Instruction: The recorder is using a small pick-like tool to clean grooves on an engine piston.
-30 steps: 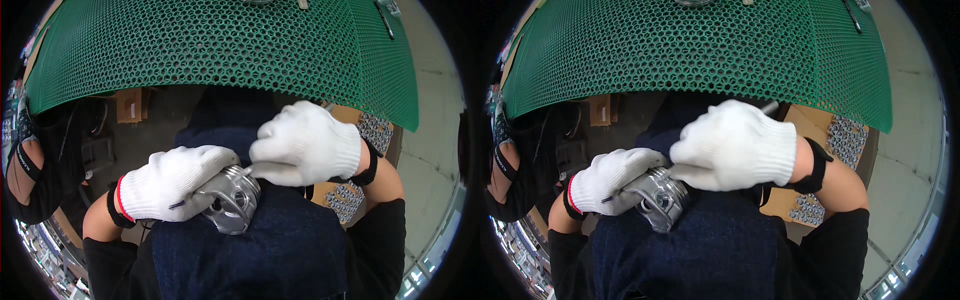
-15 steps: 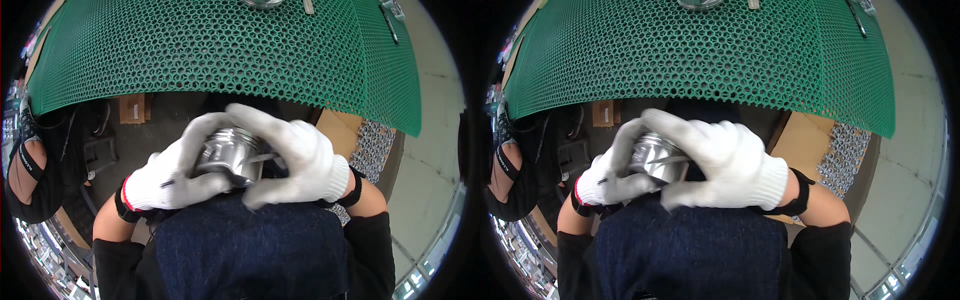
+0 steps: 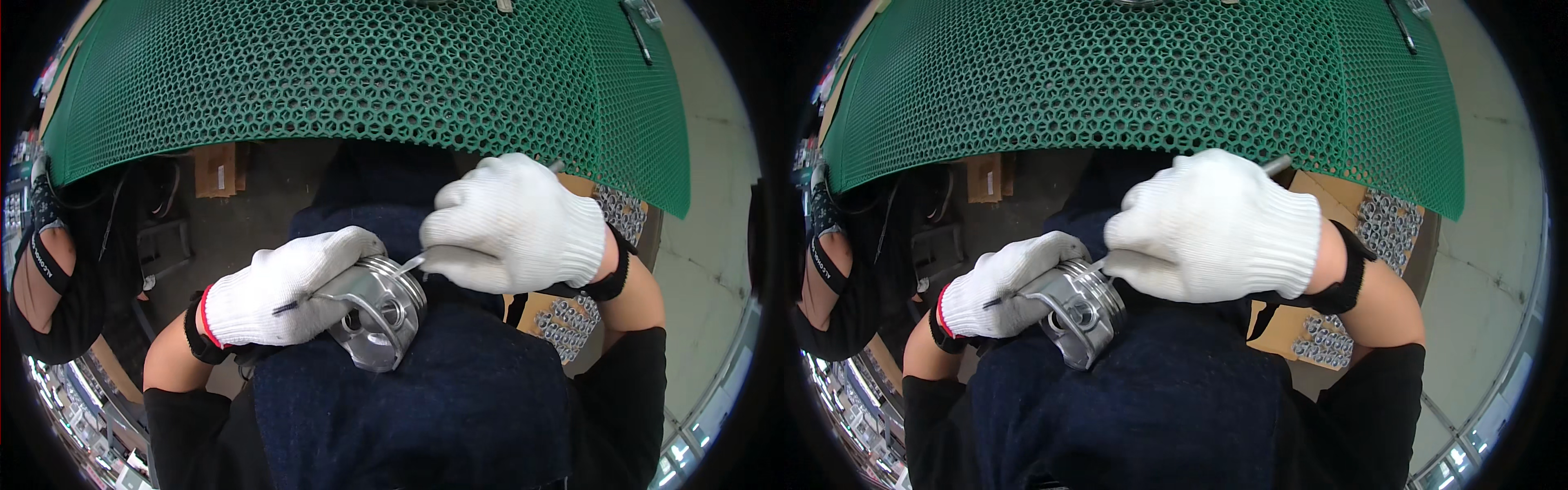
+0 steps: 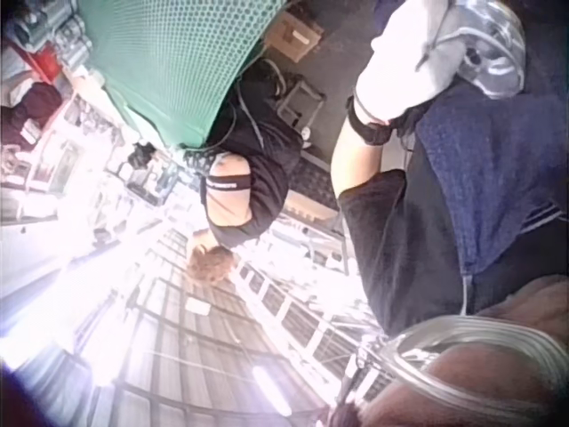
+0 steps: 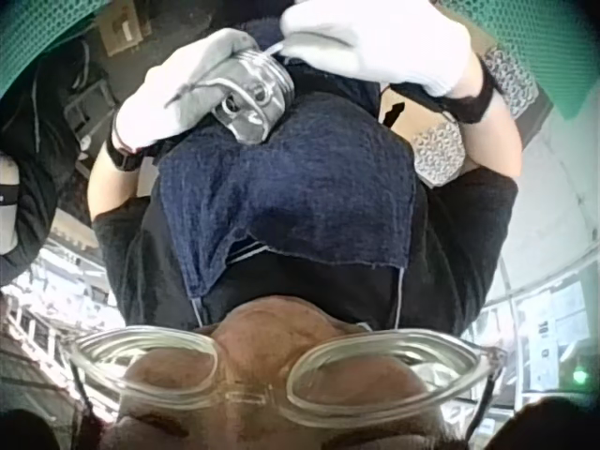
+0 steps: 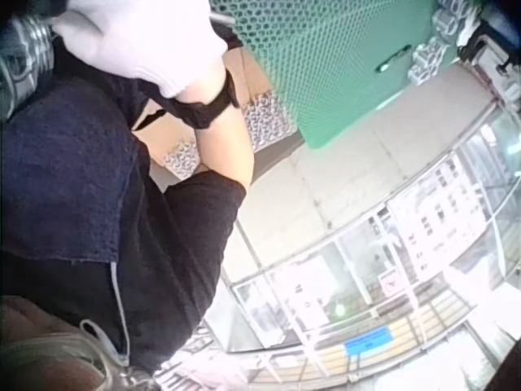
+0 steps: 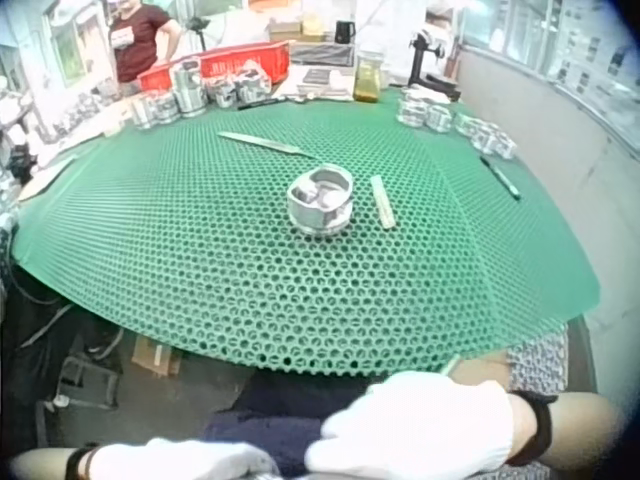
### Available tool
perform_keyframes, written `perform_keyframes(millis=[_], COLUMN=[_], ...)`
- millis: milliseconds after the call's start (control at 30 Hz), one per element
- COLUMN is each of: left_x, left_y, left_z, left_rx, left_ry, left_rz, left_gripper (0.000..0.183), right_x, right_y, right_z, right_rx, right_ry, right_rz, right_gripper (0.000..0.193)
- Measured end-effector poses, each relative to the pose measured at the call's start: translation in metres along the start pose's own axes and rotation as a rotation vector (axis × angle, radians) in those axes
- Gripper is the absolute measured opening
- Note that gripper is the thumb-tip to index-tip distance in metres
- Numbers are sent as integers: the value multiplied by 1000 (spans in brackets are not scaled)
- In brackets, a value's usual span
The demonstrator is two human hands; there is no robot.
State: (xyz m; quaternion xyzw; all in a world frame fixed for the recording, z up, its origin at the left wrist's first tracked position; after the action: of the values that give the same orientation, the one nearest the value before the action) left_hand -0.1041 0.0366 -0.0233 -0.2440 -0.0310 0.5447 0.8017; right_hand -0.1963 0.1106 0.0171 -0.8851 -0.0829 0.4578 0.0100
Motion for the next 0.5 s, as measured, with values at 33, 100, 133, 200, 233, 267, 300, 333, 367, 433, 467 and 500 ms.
perform_keyframes(millis=[33, 100, 133, 200, 233, 267, 300, 333, 367, 433, 467, 500], left_x=[0, 0, 0, -4, -4, -5, -5, -3, -4, -7, -6, -6], left_y=[1, 0, 0, -3, -5, -6, -7, -6, -6, -3, -3, -3], left_z=[4, 8, 9, 11, 10, 9, 11, 6, 7, 10, 7, 3], left_rx=[44, 54, 70, 78, 76, 80, 91, 81, 88, 72, 43, 43], left_ry=[51, 107, 100, 73, 72, 73, 80, 64, 77, 90, 77, 66], left_rz=[-19, -14, -13, -1, 5, 24, 40, 22, 30, -8, -40, -57], left_gripper=[50, 51, 51, 52, 52, 52, 51, 50, 50, 47, 48, 50], right_x=[1, 9, 10, 13, 15, 16, 19, 24, 30, 38, 42, 41], right_y=[4, 9, 7, -3, -10, -16, -23, -26, -29, -33, -33, -33], right_z=[-1, -1, -2, -3, -6, -7, -11, -13, -15, -14, -11, -11], right_rx=[4, 4, -1, -27, -60, -56, -46, -44, -43, -56, -56, -43], right_ry=[1, -4, 8, 29, 47, 61, 48, 76, 99, 169, 246, 284], right_rz=[1, -82, -48, -25, -3, 41, 35, 28, 22, 36, 44, 62], right_gripper=[29, 29, 29, 29, 29, 30, 30, 29, 29, 28, 27, 24])
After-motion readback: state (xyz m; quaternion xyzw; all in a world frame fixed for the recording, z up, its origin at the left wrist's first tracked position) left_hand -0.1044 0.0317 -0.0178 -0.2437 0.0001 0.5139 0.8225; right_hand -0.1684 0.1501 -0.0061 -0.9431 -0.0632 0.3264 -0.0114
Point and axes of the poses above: each hand's wrist, its own y-axis towards the middle knuckle, its own x-axis out of the palm, z = x × y, the point moved 9 cm from there along y, towards the middle knuckle, and after that the axes turned 1 degree about -x, right-handed, at the moved point
